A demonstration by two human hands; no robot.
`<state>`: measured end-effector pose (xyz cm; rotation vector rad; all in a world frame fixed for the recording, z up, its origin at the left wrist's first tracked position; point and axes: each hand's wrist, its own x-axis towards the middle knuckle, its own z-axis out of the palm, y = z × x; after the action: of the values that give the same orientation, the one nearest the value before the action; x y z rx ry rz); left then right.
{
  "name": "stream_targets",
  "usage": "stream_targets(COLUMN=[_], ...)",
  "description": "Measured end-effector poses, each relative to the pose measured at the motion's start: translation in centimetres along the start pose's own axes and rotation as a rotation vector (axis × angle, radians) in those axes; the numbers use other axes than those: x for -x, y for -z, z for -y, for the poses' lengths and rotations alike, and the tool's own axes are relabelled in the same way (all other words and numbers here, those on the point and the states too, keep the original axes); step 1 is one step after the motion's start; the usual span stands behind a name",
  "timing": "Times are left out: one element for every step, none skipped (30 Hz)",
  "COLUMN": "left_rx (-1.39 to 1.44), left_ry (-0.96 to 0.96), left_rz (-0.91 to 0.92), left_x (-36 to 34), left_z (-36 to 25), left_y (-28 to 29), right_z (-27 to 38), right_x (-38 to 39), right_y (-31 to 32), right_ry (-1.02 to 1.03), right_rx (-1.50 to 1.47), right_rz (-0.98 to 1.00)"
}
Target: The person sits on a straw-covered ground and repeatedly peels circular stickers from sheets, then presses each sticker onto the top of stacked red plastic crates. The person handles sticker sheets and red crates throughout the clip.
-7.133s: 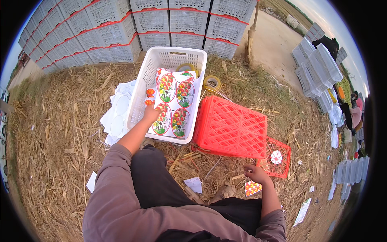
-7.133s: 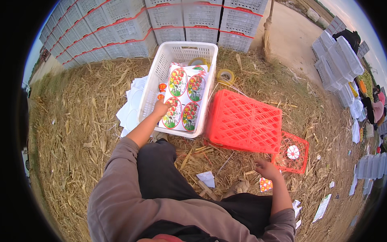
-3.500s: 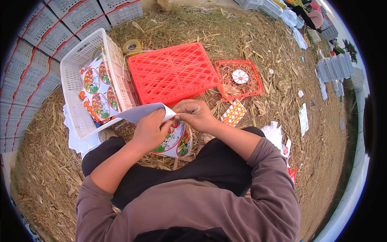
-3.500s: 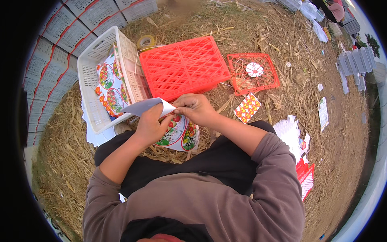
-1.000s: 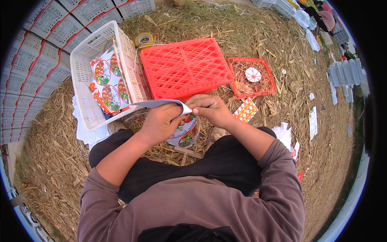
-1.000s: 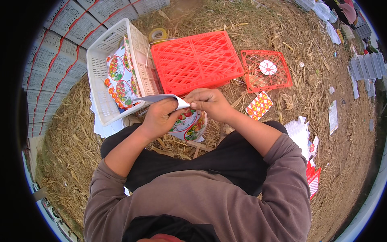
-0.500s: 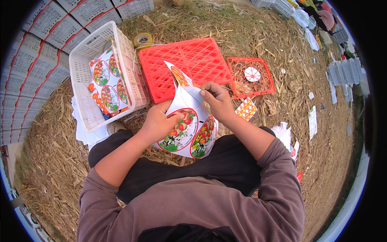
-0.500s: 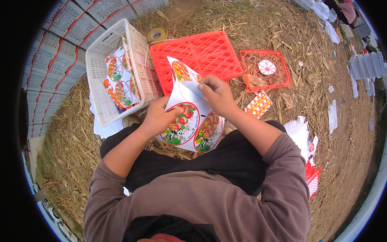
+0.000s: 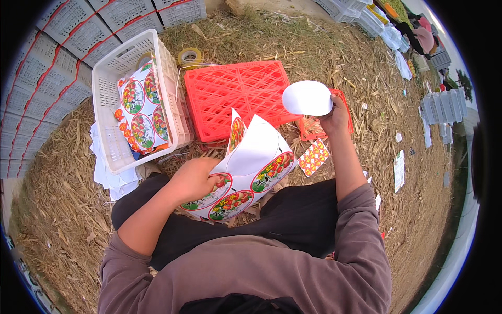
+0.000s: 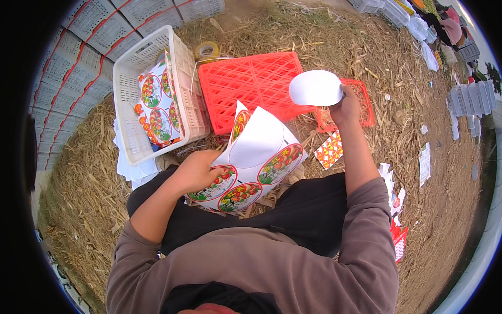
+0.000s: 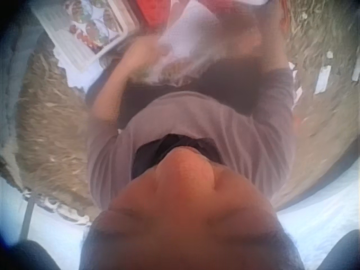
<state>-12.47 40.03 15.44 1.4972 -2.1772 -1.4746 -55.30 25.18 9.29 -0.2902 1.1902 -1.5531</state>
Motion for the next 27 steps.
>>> stream_targets(left_rx=[-0.145,-0.288,-0.335,-0.342,-0.351,-0.359,-0.353,-0.351,-0.348,-0.34,-0.345,-0.328,-0.313,-0.29,-0.313,-0.317,-0.32,-0.314,-0.326,-0.329,-0.335,-0.319,-0.308,-0.298,-0.305,-0.315,-0.328], left_ry=[-0.041,-0.079,-0.055,-0.064,-0.075,-0.073,-0.093,-0.119,-0.133,-0.156,-0.162,-0.158,-0.154,-0.147,-0.163,-0.15,-0.135,-0.122,-0.122,-0.126,-0.132,-0.148,-0.164,-0.181,-0.184,-0.188,-0.198], left_rz=[0.035,0.069,0.184,0.218,0.254,0.302,0.328,0.338,0.356,0.369,0.394,0.397,0.397,0.414,0.42,0.435,0.455,0.476,0.487,0.491,0.492,0.476,0.463,0.452,0.452,0.452,0.447], left_x=[0.5,0.8,1.1,1.3,1.5,1.7,1.8,1.9,2.0,2.1,2.1,2.1,2.0,2.0,2.0,1.9,1.9,2.0,2.1,2.2,2.2,2.2,2.2,2.3,2.2,2.1,2.0], left_z=[0.3,0.5,0.9,1.2,1.3,1.5,1.6,1.7,1.7,1.7,1.7,1.7,1.7,1.6,1.7,1.7,1.8,1.8,1.9,2.0,2.1,2.2,2.3,2.4,2.4,2.4,2.5], left_y=[-0.2,-0.5,-0.7,-1.0,-1.3,-1.5,-1.6,-1.7,-1.7,-1.7,-1.5,-1.5,-1.4,-1.3,-1.2,-1.2,-1.1,-1.1,-1.1,-1.1,-1.1,-1.1,-1.2,-1.3,-1.4,-1.6,-1.7], right_z=[1.0,1.7,2.3,2.2,1.7,0.7,-1.1,-3.6,-6.7,-9.9,-13.3,-16.7,-19.9,-23.0,-25.5,-27.2,-28.1,-28.5,-28.2,-27.6,-26.5,-25.4,-24.2,-23.4,-22.7,-22.3,-22.2], right_x=[-0.8,-1.5,-2.0,-2.4,-2.8,-3.1,-3.7,-4.1,-4.4,-4.4,-4.7,-4.7,-4.7,-4.2,-3.9,-3.5,-3.3,-3.4,-3.4,-3.6,-3.9,-4.3,-4.6,-4.8,-4.9,-4.9,-4.9], right_y=[0.0,-0.4,-0.8,-1.6,-2.6,-3.6,-5.1,-6.5,-7.8,-8.9,-10.1,-11.1,-12.0,-12.6,-13.1,-13.1,-13.0,-12.9,-12.5,-12.1,-11.3,-10.6,-9.9,-9.2,-8.5,-7.9,-7.6], right_ry=[0.102,0.202,0.352,0.482,0.595,0.727,0.769,0.816,0.775,0.815,0.772,0.749,0.688,0.625,0.541,0.372,0.367,0.484,0.523,0.58,0.533,0.652,0.834,1.055,0.897,0.772,0.559], right_rx=[0.026,0.063,0.202,0.32,0.484,0.647,0.724,0.788,0.799,0.859,0.905,0.947,0.968,1.019,1.054,1.183,1.311,1.25,1.232,1.195,1.215,1.407,1.541,1.634,1.773,1.871,2.021], right_rz=[0.001,-0.102,-0.117,-0.089,-0.061,-0.008,-0.008,0.036,0.085,0.151,0.142,0.127,0.142,0.143,0.132,0.192,0.26,0.368,0.446,0.542,0.583,0.515,0.471,0.412,0.451,0.479,0.505])
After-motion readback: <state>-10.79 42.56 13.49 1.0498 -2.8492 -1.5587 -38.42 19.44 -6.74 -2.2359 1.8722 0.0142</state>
